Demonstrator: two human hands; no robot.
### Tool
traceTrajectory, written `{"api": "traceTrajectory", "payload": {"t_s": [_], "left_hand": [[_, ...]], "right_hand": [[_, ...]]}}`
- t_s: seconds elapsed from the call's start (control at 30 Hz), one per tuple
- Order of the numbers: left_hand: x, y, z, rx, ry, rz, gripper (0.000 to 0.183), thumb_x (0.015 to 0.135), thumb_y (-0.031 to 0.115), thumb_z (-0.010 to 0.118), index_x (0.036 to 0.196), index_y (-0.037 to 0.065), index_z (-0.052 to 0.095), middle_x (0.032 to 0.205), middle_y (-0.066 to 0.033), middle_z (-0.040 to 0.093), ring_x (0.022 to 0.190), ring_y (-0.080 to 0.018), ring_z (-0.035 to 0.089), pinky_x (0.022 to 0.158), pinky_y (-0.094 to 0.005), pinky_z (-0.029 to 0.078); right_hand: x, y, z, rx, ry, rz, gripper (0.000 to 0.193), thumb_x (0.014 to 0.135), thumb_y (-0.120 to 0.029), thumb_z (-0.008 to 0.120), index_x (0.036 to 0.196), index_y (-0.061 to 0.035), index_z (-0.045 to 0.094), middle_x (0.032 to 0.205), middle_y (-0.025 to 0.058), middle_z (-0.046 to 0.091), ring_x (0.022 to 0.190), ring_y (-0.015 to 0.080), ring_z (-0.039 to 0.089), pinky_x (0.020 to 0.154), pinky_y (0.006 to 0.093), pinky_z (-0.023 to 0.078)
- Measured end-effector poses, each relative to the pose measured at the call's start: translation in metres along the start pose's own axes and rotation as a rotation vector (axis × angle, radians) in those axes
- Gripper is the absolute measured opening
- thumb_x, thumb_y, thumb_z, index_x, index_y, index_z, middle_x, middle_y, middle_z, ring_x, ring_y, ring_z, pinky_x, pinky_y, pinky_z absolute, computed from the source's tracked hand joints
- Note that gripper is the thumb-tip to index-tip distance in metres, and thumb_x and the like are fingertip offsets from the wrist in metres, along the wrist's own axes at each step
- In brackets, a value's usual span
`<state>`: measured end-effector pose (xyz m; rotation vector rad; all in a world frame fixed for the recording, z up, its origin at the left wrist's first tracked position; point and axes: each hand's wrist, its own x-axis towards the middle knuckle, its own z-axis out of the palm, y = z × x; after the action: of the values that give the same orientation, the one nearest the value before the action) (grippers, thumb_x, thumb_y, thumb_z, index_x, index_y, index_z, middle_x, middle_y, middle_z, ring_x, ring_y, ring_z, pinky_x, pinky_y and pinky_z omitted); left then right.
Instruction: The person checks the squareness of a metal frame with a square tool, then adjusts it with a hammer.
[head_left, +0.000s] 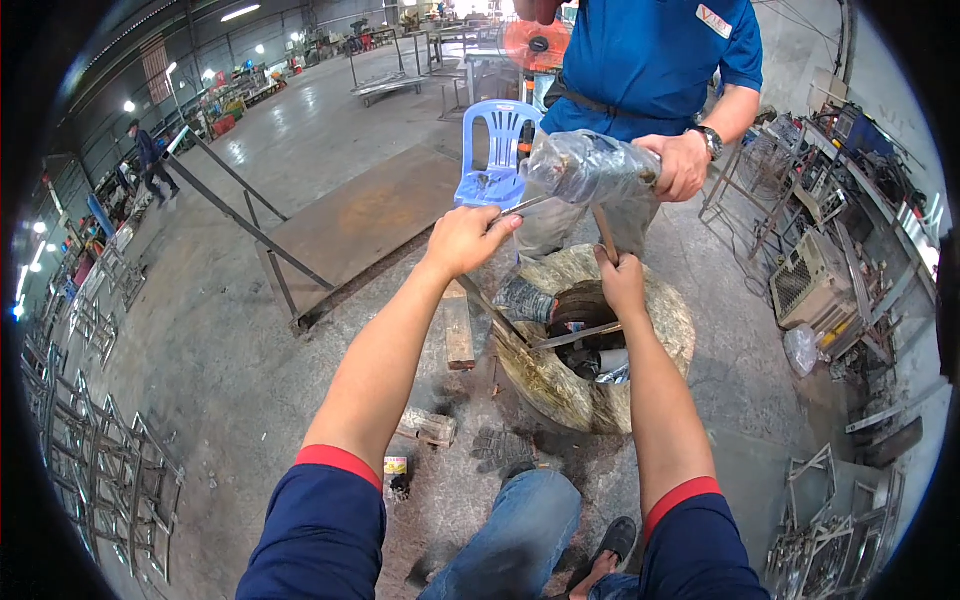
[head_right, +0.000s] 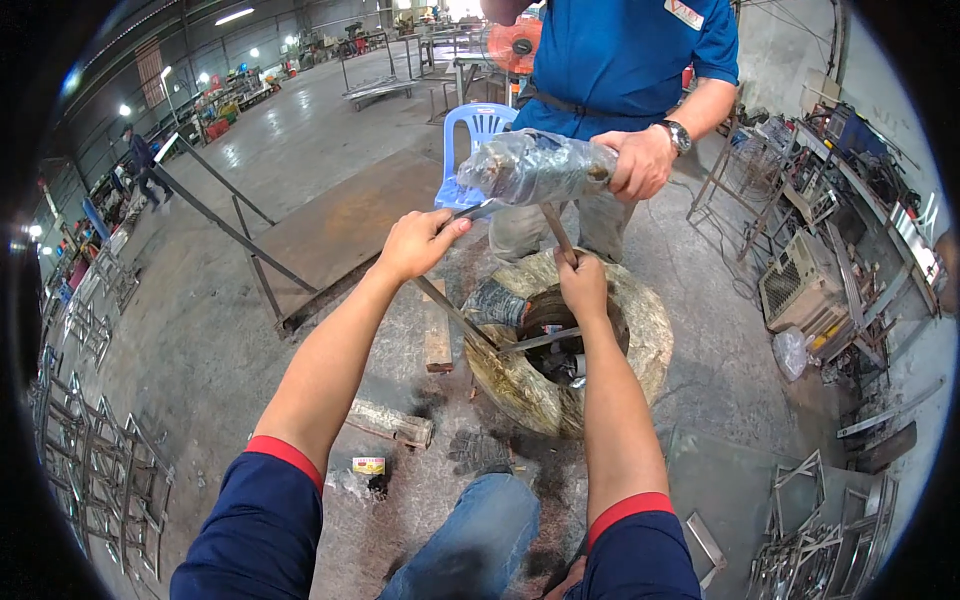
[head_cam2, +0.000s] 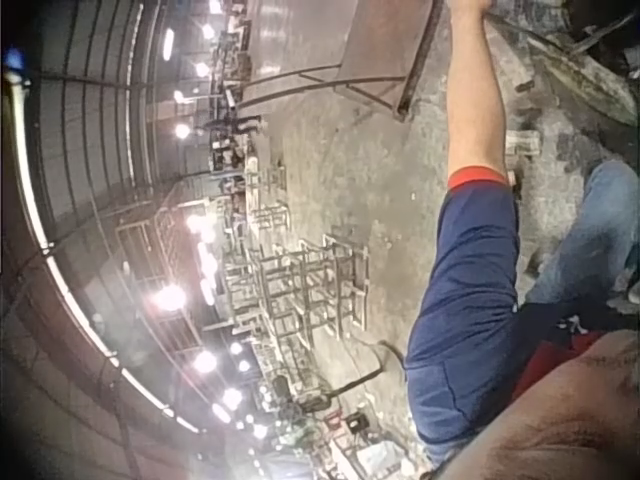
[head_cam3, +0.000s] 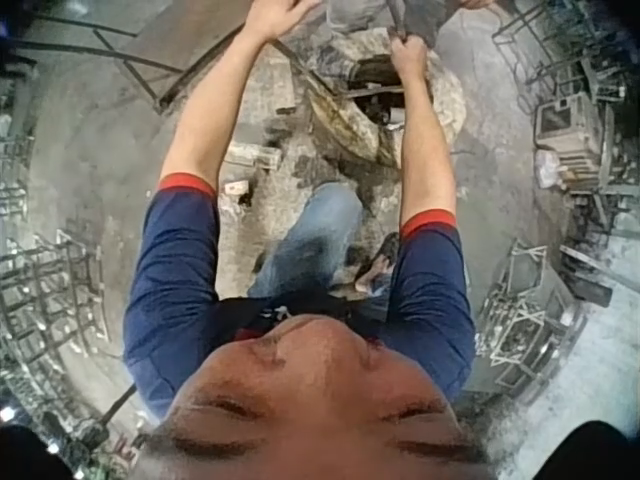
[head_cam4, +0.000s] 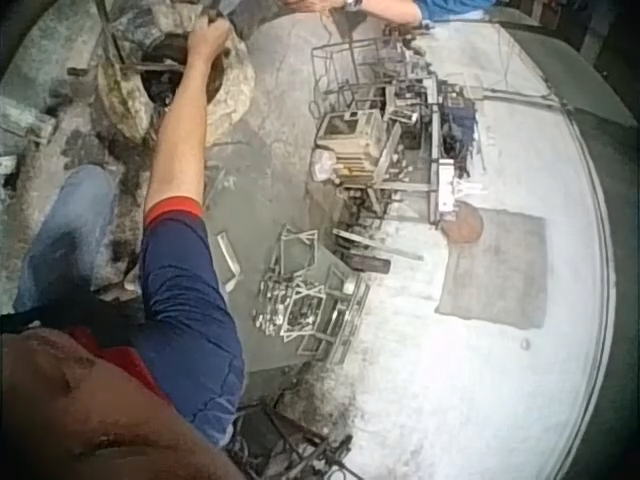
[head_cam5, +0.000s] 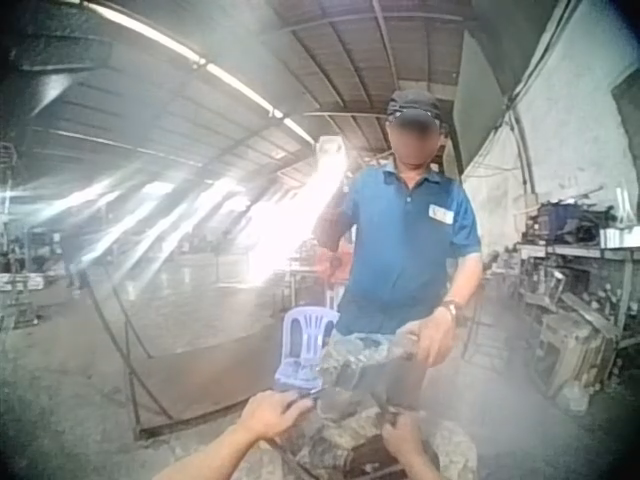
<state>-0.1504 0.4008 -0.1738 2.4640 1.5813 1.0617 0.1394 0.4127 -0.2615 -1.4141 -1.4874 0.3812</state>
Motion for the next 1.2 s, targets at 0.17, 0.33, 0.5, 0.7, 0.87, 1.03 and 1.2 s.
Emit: {"api": "traceTrajectory", "payload": {"t_s": [0.17,0.33,0.5,0.7,0.87,1.03,1.2], "left_hand": [[-0.005,-0.009,0.001,-0.003,0.010,-0.014,0.060,0.094,0.059,0.049,0.079,0.003,0.062,0.068,-0.0213,0.061,0.074,-0.0453,0.061,0.066,-0.0514,0.045],[-0.010,-0.013,-0.001,-0.020,0.004,-0.053,0.059,0.094,0.060,0.049,0.081,0.004,0.063,0.070,-0.0213,0.062,0.074,-0.0450,0.061,0.065,-0.0504,0.045],[-0.011,-0.011,-0.002,-0.016,0.013,-0.048,0.059,0.094,0.060,0.050,0.080,0.004,0.062,0.069,-0.0214,0.061,0.074,-0.0451,0.060,0.064,-0.0503,0.045],[-0.014,-0.015,-0.004,0.017,0.023,-0.050,0.059,0.094,0.060,0.050,0.078,0.004,0.061,0.069,-0.0212,0.061,0.074,-0.0449,0.061,0.064,-0.0510,0.046],[-0.015,0.002,-0.007,0.022,0.070,-0.018,0.056,0.093,0.058,0.053,0.076,0.005,0.060,0.068,-0.0208,0.061,0.070,-0.0448,0.061,0.061,-0.0523,0.046],[-0.049,0.053,-0.036,-0.040,0.044,0.101,0.054,0.091,0.057,0.058,0.074,0.006,0.060,0.064,-0.0212,0.059,0.066,-0.0444,0.060,0.059,-0.0506,0.046],[-0.099,0.156,-0.145,0.057,0.276,0.291,0.048,0.072,0.051,0.081,0.090,0.009,0.066,0.082,-0.0120,0.066,0.082,-0.0338,0.064,0.071,-0.0420,0.049]], "right_hand": [[0.000,-0.007,0.004,-0.017,-0.003,-0.005,0.044,0.092,-0.037,0.064,0.072,0.0027,0.060,0.057,0.0177,0.051,0.053,0.0316,0.048,0.057,0.0427,0.041],[-0.002,-0.012,0.008,-0.017,0.013,-0.027,0.042,0.091,-0.036,0.063,0.073,0.0020,0.062,0.057,0.0169,0.053,0.054,0.0319,0.051,0.057,0.0421,0.041],[-0.002,-0.007,0.009,0.018,0.023,-0.055,0.042,0.091,-0.036,0.064,0.074,0.0020,0.063,0.056,0.0162,0.053,0.053,0.0311,0.051,0.056,0.0416,0.041],[-0.009,-0.012,0.012,-0.004,0.034,-0.034,0.044,0.091,-0.036,0.063,0.071,0.0026,0.062,0.054,0.0159,0.051,0.051,0.0289,0.049,0.055,0.0413,0.040],[-0.012,-0.009,0.002,-0.019,0.058,-0.035,0.050,0.092,-0.040,0.063,0.067,0.0030,0.059,0.054,0.0175,0.050,0.050,0.0284,0.049,0.055,0.0434,0.039],[-0.064,-0.001,-0.044,0.065,0.034,-0.150,0.041,0.093,-0.033,0.065,0.072,0.0018,0.061,0.058,0.0161,0.055,0.054,0.0216,0.050,0.055,0.0408,0.041],[-0.173,-0.104,-0.136,0.173,0.228,0.083,0.050,0.096,-0.036,0.065,0.062,-0.0050,0.045,0.057,-0.0040,0.036,0.058,0.0085,0.032,0.052,0.0318,0.028]]}}
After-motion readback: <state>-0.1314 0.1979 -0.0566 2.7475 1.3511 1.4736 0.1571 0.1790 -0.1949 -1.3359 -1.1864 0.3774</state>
